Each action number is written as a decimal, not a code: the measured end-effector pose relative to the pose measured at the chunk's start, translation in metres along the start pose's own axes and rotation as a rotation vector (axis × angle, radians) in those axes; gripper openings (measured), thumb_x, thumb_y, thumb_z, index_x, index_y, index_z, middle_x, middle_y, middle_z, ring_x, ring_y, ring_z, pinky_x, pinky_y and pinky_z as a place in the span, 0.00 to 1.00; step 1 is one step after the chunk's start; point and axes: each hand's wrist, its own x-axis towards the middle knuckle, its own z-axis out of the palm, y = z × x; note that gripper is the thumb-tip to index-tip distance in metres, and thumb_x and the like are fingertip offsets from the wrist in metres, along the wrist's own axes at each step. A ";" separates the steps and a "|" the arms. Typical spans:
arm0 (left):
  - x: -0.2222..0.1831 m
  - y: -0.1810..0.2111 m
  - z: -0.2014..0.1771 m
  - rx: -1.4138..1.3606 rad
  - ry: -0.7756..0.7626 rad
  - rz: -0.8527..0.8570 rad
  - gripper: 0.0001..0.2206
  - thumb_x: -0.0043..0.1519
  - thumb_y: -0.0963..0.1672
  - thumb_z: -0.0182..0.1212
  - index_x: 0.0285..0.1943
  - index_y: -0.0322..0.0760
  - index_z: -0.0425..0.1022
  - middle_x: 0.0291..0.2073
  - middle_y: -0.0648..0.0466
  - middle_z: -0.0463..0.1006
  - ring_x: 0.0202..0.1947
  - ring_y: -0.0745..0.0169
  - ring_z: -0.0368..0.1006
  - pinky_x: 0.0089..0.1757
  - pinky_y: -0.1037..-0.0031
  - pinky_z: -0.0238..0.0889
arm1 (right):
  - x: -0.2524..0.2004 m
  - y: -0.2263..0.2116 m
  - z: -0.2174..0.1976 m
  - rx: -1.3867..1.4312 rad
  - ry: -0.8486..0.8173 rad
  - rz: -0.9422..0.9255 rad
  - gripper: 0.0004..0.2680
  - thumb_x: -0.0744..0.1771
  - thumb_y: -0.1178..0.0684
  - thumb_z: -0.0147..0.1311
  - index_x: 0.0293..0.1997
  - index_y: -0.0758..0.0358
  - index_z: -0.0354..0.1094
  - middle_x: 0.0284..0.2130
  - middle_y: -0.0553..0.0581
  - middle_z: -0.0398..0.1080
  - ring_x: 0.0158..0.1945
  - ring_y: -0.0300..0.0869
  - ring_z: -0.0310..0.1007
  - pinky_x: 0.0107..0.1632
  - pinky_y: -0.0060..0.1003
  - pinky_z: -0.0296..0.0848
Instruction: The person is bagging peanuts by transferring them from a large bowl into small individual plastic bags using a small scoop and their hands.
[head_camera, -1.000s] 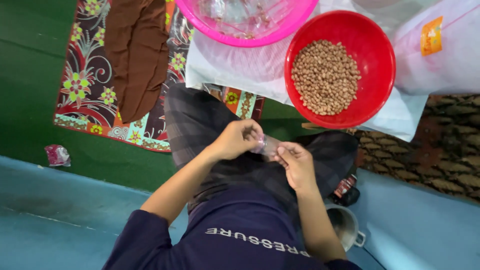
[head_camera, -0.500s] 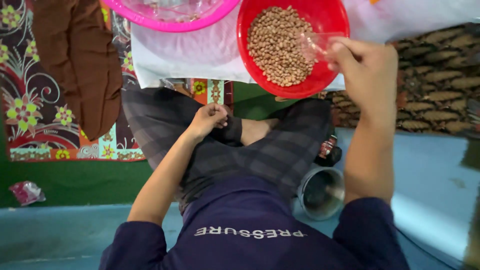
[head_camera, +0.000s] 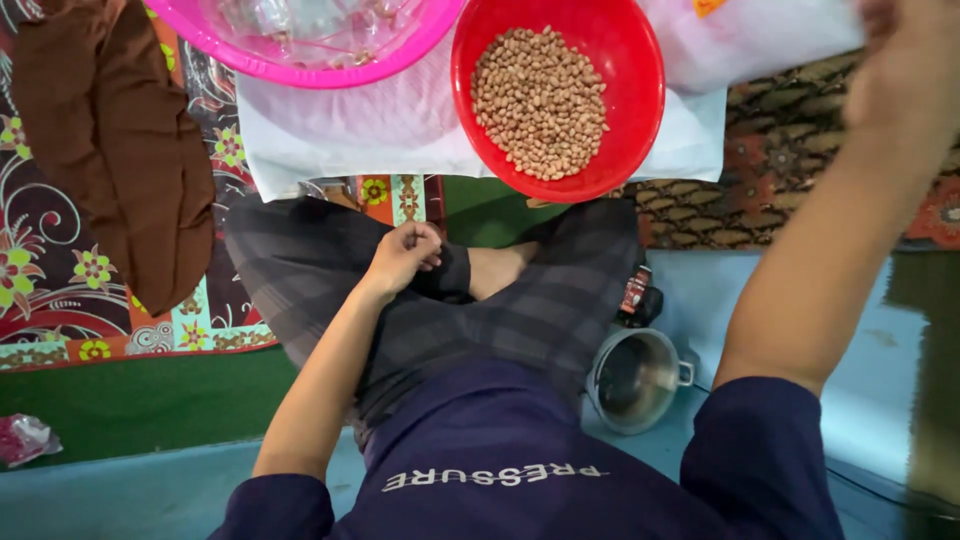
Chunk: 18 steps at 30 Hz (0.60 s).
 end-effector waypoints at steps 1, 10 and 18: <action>0.001 -0.001 -0.001 0.004 -0.006 -0.001 0.02 0.65 0.39 0.59 0.41 0.33 0.74 0.32 0.52 0.77 0.30 0.65 0.75 0.35 0.79 0.69 | -0.002 -0.005 -0.003 -0.001 0.008 0.000 0.06 0.74 0.50 0.53 0.51 0.56 0.74 0.39 0.44 0.71 0.45 0.31 0.69 0.57 0.28 0.72; -0.016 0.013 0.010 0.170 0.079 0.067 0.02 0.64 0.39 0.60 0.42 0.33 0.74 0.29 0.53 0.76 0.28 0.65 0.75 0.34 0.78 0.69 | -0.105 -0.073 0.044 -0.086 0.070 -0.041 0.11 0.76 0.51 0.56 0.68 0.53 0.71 0.54 0.45 0.74 0.52 0.28 0.71 0.58 0.21 0.72; -0.079 0.210 0.033 0.921 0.122 0.616 0.05 0.64 0.43 0.65 0.42 0.36 0.80 0.27 0.43 0.82 0.32 0.41 0.81 0.36 0.60 0.72 | -0.272 0.118 0.124 -0.109 -0.505 0.571 0.06 0.68 0.57 0.59 0.43 0.71 0.75 0.32 0.70 0.78 0.35 0.50 0.81 0.39 0.44 0.81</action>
